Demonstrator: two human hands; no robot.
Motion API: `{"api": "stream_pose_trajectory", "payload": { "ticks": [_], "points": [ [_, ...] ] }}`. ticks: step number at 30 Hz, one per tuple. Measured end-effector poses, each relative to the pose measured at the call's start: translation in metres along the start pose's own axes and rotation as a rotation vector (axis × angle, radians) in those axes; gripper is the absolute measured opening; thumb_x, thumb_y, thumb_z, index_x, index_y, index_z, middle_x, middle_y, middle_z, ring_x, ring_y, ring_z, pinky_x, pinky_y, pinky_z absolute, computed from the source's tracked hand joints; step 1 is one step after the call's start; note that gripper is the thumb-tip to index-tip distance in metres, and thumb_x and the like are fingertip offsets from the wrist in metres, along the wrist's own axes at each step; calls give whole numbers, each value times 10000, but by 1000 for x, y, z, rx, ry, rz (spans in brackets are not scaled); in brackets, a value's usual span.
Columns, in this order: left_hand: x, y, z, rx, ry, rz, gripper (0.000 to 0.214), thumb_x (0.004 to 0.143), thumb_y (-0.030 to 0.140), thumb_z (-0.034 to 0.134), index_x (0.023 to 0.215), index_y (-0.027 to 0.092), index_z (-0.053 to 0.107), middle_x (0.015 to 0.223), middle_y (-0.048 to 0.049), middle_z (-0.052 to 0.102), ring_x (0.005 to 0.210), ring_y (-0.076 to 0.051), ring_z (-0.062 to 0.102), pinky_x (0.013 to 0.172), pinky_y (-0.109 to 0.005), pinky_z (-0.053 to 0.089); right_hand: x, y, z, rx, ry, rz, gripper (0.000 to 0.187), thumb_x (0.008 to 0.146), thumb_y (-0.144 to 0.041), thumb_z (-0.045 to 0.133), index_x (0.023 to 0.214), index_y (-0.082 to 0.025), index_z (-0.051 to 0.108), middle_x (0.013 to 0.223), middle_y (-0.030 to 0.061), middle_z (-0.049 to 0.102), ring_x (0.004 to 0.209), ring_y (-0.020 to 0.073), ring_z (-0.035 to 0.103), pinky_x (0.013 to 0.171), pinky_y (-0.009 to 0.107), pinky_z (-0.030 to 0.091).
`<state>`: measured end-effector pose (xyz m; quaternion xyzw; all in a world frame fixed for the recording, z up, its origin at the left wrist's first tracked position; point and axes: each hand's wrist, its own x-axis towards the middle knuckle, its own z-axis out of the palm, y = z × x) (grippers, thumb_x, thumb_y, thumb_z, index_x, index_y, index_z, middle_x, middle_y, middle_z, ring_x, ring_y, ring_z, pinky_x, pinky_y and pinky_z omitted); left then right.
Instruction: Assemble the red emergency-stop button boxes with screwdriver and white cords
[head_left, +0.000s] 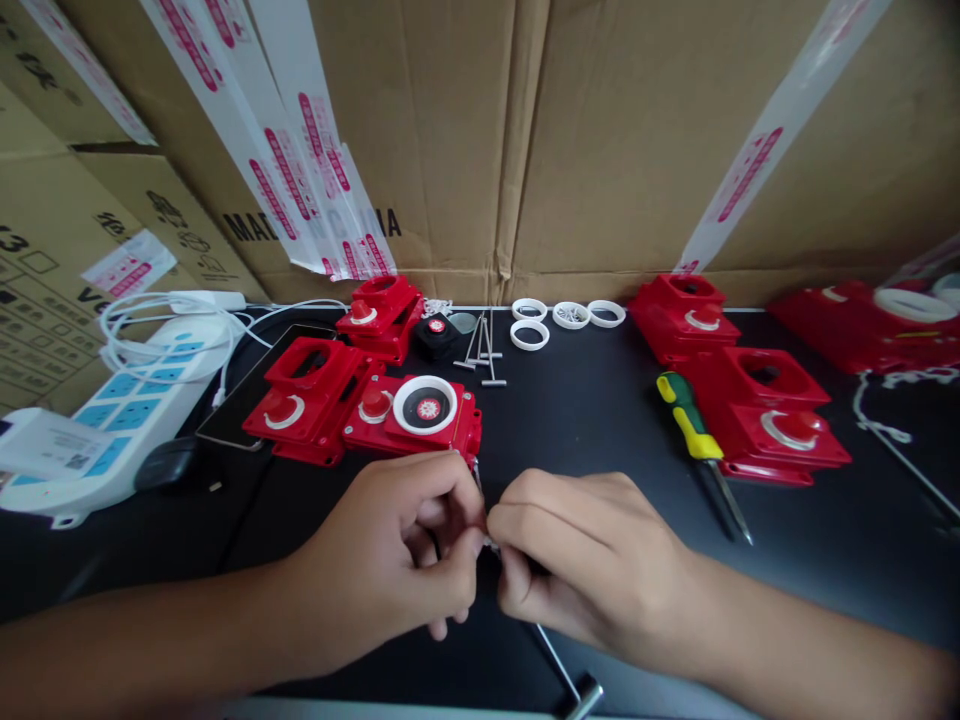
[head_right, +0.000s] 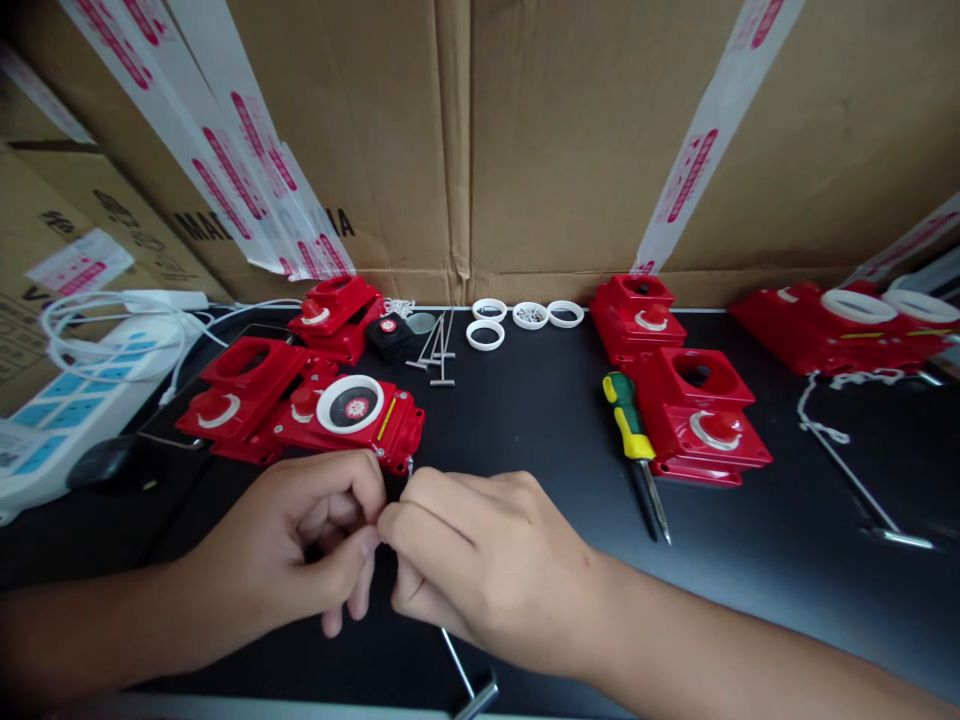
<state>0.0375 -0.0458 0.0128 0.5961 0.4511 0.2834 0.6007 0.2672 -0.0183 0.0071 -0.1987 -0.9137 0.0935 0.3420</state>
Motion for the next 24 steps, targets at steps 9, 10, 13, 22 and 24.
{"api": "stream_pose_trajectory", "payload": {
  "ticks": [9, 10, 13, 22, 24],
  "points": [
    [-1, 1, -4, 53, 22, 195, 161, 849, 106, 638, 920, 231, 564, 752, 61, 656, 509, -92, 696, 480, -145, 578, -1, 3, 5, 220, 109, 187, 182, 865, -43, 641, 917, -215, 609, 822, -41, 574, 661, 77, 509, 573, 203, 410],
    [-1, 1, -4, 108, 61, 224, 224, 831, 110, 689, 990, 236, 594, 770, 73, 644, 505, -85, 684, 459, -129, 554, -2, 4, 5, 238, 110, 191, 187, 863, -45, 650, 922, -217, 606, 825, -41, 578, 664, 77, 517, 580, 200, 419],
    [0, 1, -3, 252, 74, 297, 168, 907, 140, 762, 1027, 237, 696, 818, 69, 639, 530, -58, 681, 481, -102, 553, -2, 6, 5, 252, 102, 194, 199, 863, -52, 668, 949, -222, 611, 832, -44, 583, 670, 78, 520, 581, 204, 417],
    [-4, -3, -10, 90, 20, 317, 122, 1175, 259, 575, 1062, 244, 621, 805, 52, 666, 594, -77, 725, 553, -122, 631, 1, 7, 0, 361, 33, 358, 212, 803, -50, 597, 881, -235, 529, 799, -60, 527, 662, 84, 479, 593, 211, 395],
    [-3, -4, -9, 80, 57, 338, 134, 1179, 286, 572, 1071, 235, 633, 1044, -3, 649, 698, -89, 762, 566, -155, 660, 1, 7, -1, 444, -19, 473, 193, 828, -65, 585, 865, -241, 514, 778, -65, 539, 654, 89, 493, 589, 211, 402]
  ]
}}
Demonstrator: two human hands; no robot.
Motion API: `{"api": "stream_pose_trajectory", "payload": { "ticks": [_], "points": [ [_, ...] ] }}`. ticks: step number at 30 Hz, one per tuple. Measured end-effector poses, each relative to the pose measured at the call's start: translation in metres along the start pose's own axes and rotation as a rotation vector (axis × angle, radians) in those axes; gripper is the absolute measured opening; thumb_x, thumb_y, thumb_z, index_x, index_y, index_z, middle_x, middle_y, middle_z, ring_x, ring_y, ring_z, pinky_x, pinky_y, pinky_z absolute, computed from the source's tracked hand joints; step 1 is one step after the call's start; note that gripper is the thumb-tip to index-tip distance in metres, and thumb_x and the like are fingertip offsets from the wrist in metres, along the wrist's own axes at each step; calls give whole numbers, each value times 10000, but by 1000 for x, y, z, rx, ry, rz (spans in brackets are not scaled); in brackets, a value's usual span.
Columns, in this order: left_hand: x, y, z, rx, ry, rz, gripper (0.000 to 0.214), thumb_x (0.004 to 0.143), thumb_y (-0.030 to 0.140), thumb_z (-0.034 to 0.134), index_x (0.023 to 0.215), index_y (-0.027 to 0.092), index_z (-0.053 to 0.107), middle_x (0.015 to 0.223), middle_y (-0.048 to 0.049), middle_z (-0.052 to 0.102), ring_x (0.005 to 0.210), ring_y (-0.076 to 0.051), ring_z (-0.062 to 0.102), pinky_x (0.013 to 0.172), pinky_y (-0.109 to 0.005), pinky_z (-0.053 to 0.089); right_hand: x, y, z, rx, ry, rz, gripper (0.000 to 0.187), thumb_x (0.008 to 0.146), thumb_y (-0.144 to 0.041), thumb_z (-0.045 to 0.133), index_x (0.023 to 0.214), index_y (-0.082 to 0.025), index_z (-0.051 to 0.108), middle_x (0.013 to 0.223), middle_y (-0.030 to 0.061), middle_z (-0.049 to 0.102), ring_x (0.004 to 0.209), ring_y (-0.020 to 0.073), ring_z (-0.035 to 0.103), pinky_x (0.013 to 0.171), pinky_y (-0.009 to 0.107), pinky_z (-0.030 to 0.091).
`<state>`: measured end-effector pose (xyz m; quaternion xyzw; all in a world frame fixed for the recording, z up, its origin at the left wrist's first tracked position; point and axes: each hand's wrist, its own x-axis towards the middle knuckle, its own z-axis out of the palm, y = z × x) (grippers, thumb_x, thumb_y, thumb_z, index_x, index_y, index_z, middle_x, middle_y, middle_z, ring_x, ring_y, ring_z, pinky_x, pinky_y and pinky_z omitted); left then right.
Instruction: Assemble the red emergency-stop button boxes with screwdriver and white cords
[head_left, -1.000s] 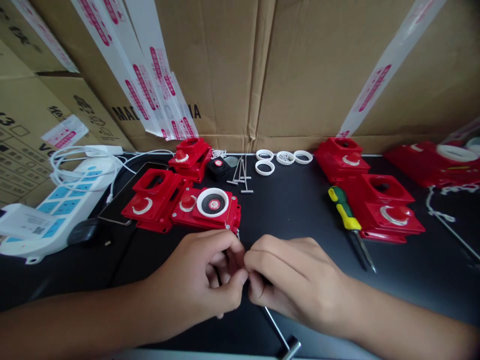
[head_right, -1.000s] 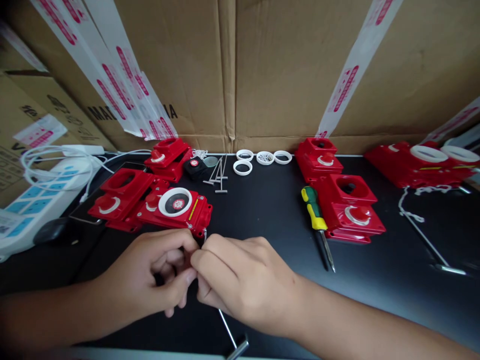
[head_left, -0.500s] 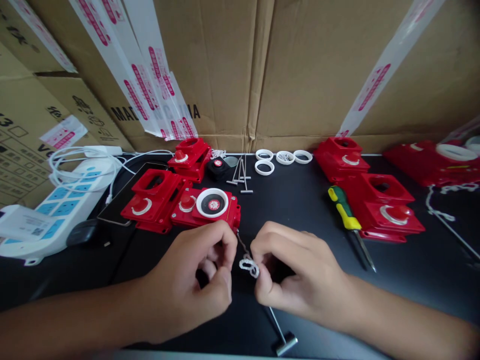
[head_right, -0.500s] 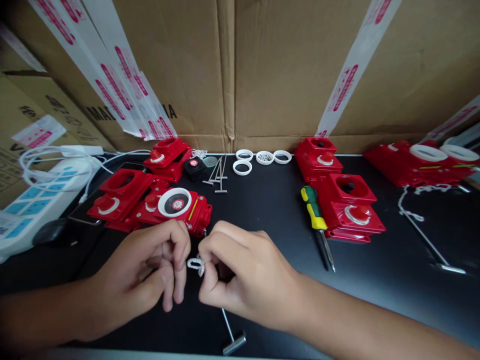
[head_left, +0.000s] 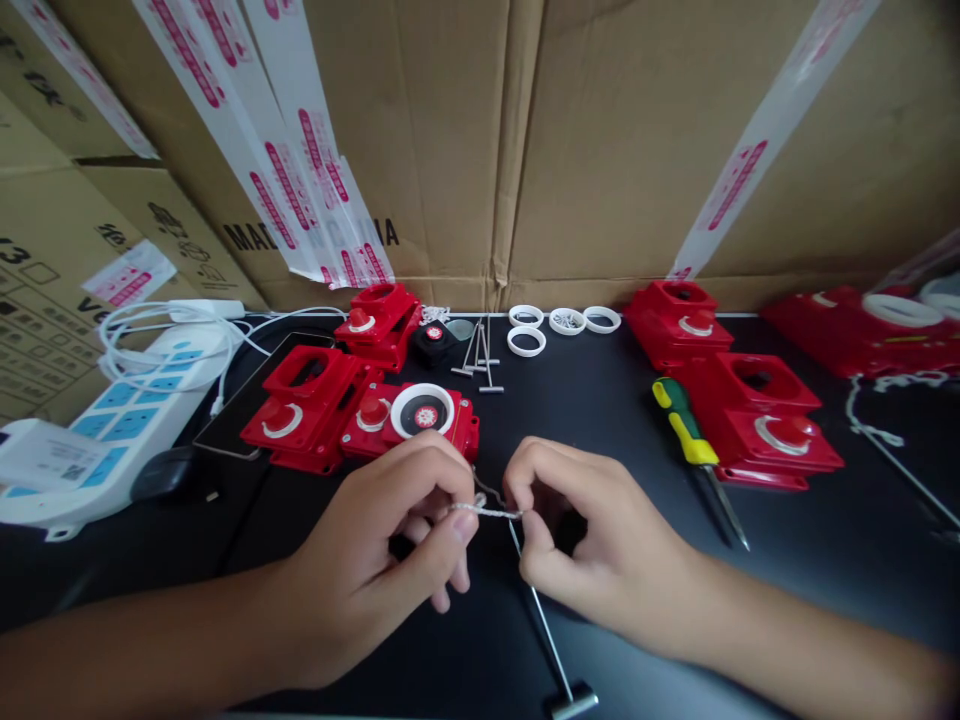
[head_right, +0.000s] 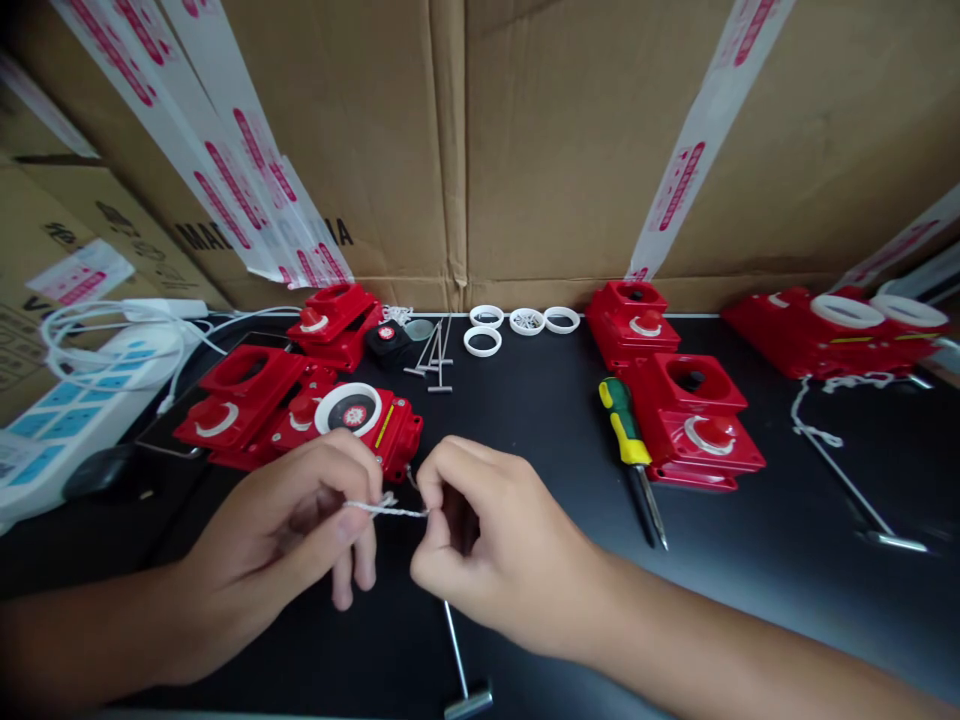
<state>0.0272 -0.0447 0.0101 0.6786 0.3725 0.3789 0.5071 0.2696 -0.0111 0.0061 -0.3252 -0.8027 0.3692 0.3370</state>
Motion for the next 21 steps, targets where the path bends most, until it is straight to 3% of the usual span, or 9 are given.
{"api": "stream_pose_trajectory", "payload": {
  "ticks": [3, 5, 9, 11, 14, 19, 21],
  "points": [
    [1, -1, 1, -8, -18, 22, 153, 1189, 284, 554, 1070, 217, 622, 1245, -49, 628, 690, -64, 756, 589, -171, 673, 0, -3, -2, 73, -69, 225, 142, 900, -126, 570, 896, -255, 512, 738, -71, 563, 613, 107, 521, 550, 222, 414],
    [1, 0, 1, -20, -6, 20, 151, 1194, 279, 543, 1088, 214, 627, 1275, -65, 642, 681, -66, 759, 600, -188, 678, -1, -8, -3, -23, -91, 295, 90, 942, -203, 596, 925, -258, 527, 748, -59, 583, 599, 129, 530, 538, 251, 415],
    [2, 3, -1, -53, 33, 62, 118, 1193, 280, 556, 1130, 228, 641, 1255, -63, 677, 682, -89, 775, 623, -227, 688, -7, -14, -2, -451, -210, 189, 255, 881, -389, 817, 899, -220, 628, 878, 13, 649, 641, 178, 581, 568, 321, 388],
    [2, 4, -1, -59, 42, 98, 102, 1195, 266, 551, 1144, 243, 636, 1233, -46, 683, 688, -90, 775, 637, -231, 688, -10, -13, 0, -555, -245, 103, 229, 872, -352, 839, 908, -198, 673, 915, 34, 669, 650, 189, 610, 571, 327, 387],
    [1, 3, -1, -50, 27, 126, 106, 1194, 218, 524, 1190, 272, 615, 1263, -37, 666, 734, -98, 783, 655, -234, 687, -15, -4, 4, -538, -211, 54, 43, 894, -177, 726, 930, -191, 706, 903, 23, 683, 652, 173, 645, 592, 306, 420],
    [-4, -3, -3, 14, -38, 99, 286, 1127, 112, 503, 1312, 330, 514, 1360, -50, 657, 792, -111, 779, 716, -261, 683, -15, 12, 1, -429, -90, 99, 117, 761, -86, 706, 818, -187, 690, 756, -17, 661, 574, 125, 560, 568, 260, 366],
    [-5, -4, -5, 118, -103, 61, 459, 1073, 88, 512, 1449, 348, 472, 1208, -36, 725, 772, -133, 761, 735, -286, 669, -12, 15, -5, -388, -108, 81, 162, 715, -57, 710, 793, -193, 670, 692, -55, 622, 536, 89, 497, 546, 233, 346]
  ]
}}
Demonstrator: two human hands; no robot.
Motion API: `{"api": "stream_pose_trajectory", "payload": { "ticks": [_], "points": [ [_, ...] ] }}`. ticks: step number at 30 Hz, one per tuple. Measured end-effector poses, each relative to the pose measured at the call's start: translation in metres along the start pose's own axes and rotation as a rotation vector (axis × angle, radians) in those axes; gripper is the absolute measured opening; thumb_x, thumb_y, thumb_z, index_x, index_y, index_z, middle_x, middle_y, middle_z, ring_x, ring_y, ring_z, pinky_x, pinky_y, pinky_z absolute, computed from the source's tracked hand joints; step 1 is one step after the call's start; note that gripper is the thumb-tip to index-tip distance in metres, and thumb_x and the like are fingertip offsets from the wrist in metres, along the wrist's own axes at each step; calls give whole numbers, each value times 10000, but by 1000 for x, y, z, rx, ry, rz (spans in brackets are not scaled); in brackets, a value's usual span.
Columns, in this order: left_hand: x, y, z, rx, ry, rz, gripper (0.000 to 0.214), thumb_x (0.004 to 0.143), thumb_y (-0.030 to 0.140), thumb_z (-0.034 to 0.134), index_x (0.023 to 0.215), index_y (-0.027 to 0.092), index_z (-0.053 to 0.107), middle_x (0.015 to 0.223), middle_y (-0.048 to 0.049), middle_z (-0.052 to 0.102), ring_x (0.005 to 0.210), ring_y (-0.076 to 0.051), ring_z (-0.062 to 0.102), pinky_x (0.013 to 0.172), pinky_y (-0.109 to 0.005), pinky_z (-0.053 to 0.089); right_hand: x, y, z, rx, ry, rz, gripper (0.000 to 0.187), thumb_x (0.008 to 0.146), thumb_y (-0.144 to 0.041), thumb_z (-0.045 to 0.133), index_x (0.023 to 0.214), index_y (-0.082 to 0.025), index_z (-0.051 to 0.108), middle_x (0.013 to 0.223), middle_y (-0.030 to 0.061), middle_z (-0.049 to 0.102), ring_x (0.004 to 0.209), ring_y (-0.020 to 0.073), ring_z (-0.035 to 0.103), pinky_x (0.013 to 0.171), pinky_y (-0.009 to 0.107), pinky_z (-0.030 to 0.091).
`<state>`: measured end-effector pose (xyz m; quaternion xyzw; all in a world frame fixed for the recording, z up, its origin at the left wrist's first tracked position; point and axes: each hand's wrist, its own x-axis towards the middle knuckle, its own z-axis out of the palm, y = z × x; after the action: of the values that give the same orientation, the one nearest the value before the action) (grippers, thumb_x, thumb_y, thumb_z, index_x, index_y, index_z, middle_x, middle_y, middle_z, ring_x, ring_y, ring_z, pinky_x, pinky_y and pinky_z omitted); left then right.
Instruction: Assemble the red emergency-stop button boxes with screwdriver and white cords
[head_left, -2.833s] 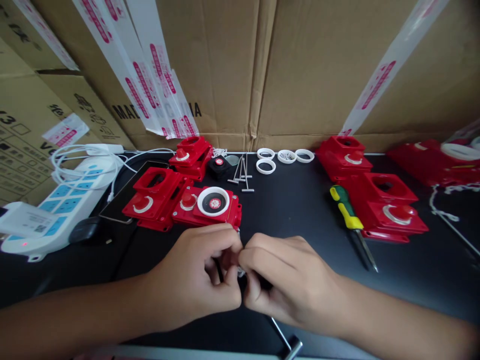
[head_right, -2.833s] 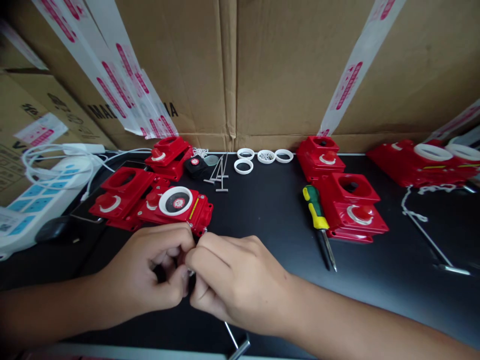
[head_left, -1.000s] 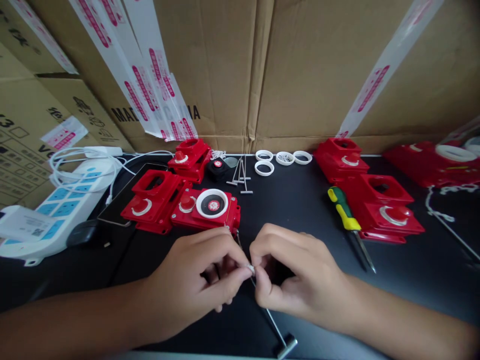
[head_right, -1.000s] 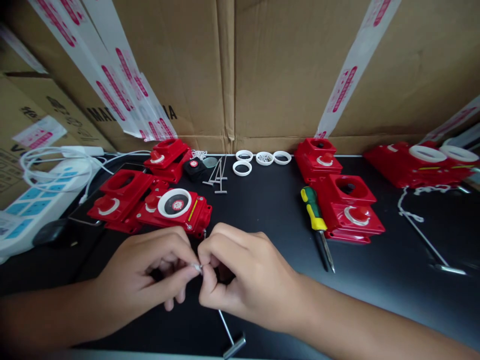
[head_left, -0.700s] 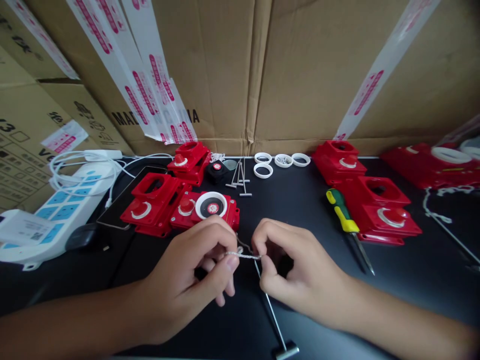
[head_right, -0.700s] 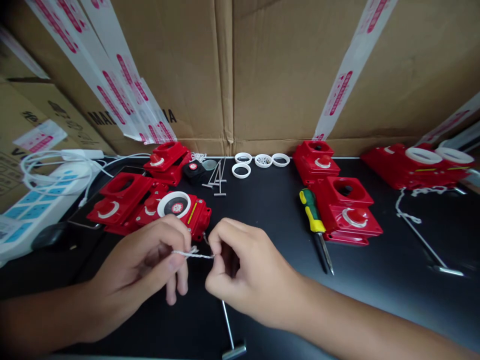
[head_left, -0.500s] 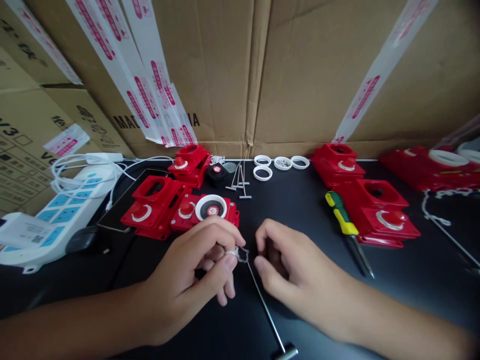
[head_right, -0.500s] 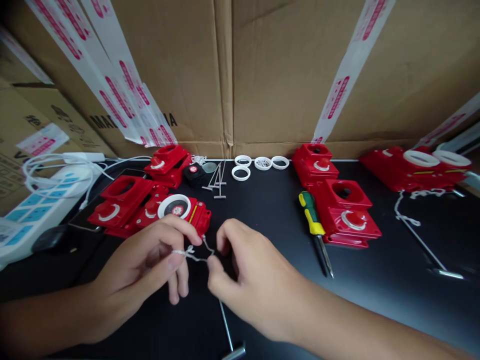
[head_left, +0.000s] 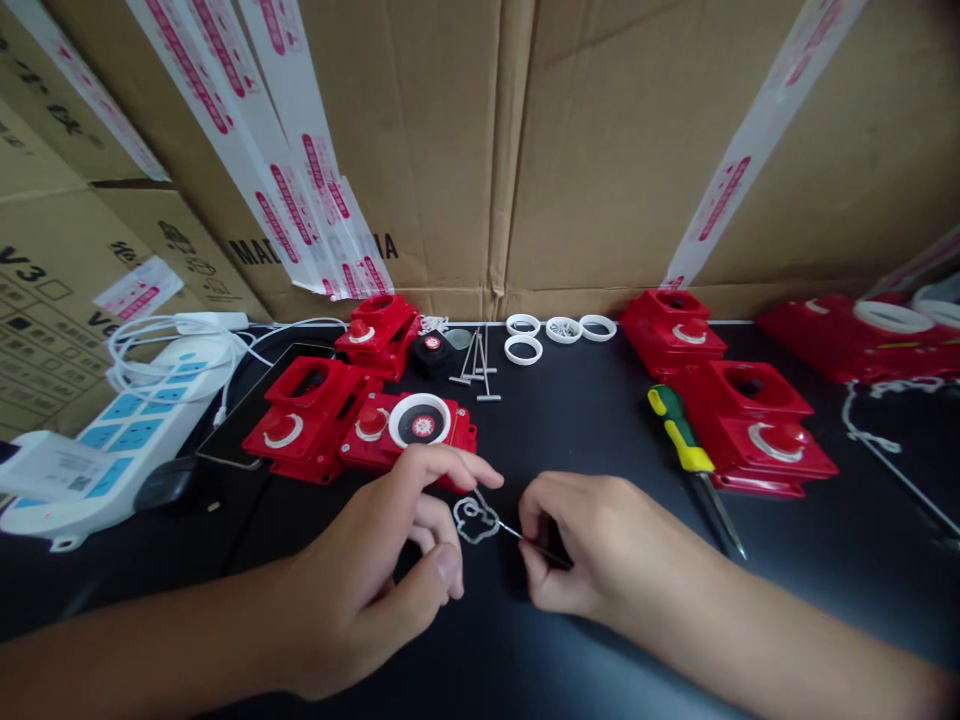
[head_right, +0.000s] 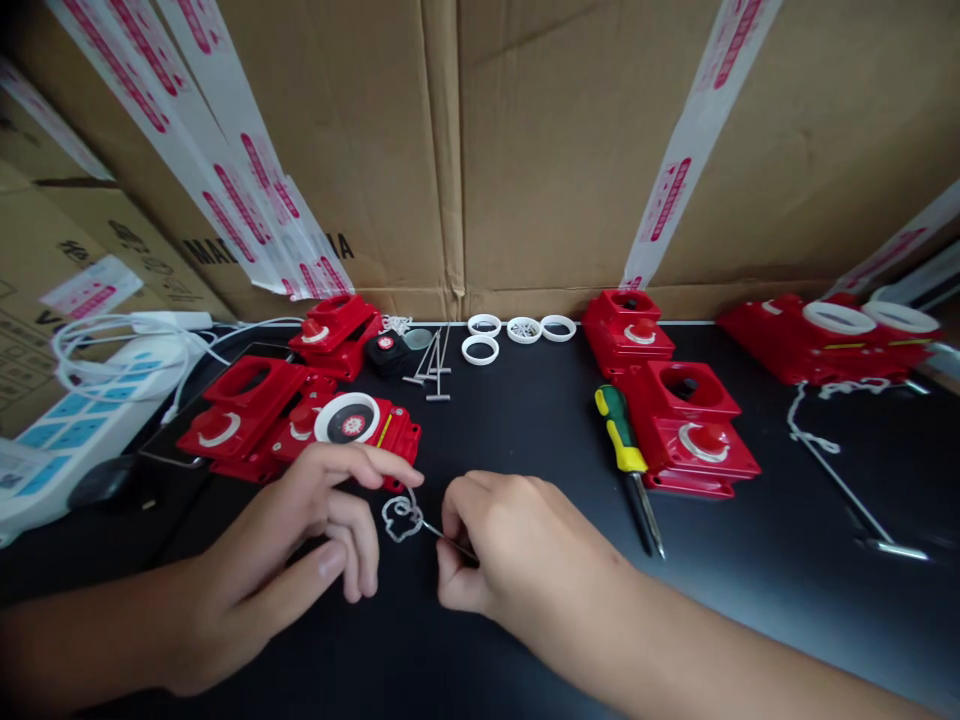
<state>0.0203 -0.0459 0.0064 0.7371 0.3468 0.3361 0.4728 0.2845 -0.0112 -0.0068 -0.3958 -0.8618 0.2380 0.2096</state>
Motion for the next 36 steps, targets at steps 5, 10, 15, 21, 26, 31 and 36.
{"api": "stream_pose_trajectory", "payload": {
  "ticks": [5, 10, 15, 21, 26, 31, 36],
  "points": [
    [6, 2, -4, 259, -115, -116, 548, 1024, 117, 555, 1530, 318, 496, 873, 45, 712, 676, -153, 700, 666, -264, 570, 4, 4, -32, 414, -261, -42, 236, 786, -14, 694, 894, -223, 676, 596, -128, 514, 490, 46, 459, 494, 155, 354],
    [17, 8, -5, 424, -178, -33, 254, 1100, 140, 465, 1140, 249, 691, 1009, 1, 758, 875, -160, 736, 809, -275, 540, 13, 17, -80, 616, -99, 33, 151, 898, -168, 801, 934, -234, 670, 749, 2, 771, 609, 128, 670, 557, 222, 522],
    [18, 9, -6, 503, -180, 63, 228, 1064, 115, 461, 1020, 226, 656, 938, -1, 742, 806, -162, 711, 748, -276, 499, 24, 39, -117, 429, 379, 239, 203, 945, -342, 860, 844, -225, 729, 766, 70, 764, 633, 125, 656, 563, 283, 449],
    [16, 7, -4, 573, -233, 143, 207, 1015, 129, 503, 850, 223, 587, 777, 23, 651, 645, -149, 581, 628, -301, 416, 39, 43, -121, 421, 572, 308, 184, 1011, -369, 767, 907, -236, 693, 869, 75, 792, 562, 90, 551, 543, 322, 405],
    [15, 6, -3, 633, -247, 241, 166, 989, 115, 561, 883, 227, 622, 804, 20, 674, 655, -158, 603, 634, -309, 442, 74, 29, -102, 395, 252, 347, 137, 980, -289, 770, 1047, -184, 714, 929, 98, 855, 634, 140, 695, 552, 273, 517],
    [16, 4, -4, 661, -258, 286, 186, 997, 106, 554, 876, 230, 621, 787, 18, 673, 635, -165, 609, 613, -319, 455, 138, 21, -75, 358, 93, 413, 112, 1077, -194, 683, 976, -154, 710, 916, 73, 837, 721, 148, 770, 599, 252, 574],
    [17, 2, -7, 746, -246, 341, 190, 1003, 112, 558, 870, 222, 636, 780, 1, 670, 621, -175, 603, 587, -324, 445, 184, 28, -58, 222, 33, 448, 336, 1090, -420, 741, 1295, -153, 734, 1219, 93, 775, 988, 205, 775, 854, 389, 686]
  ]
}}
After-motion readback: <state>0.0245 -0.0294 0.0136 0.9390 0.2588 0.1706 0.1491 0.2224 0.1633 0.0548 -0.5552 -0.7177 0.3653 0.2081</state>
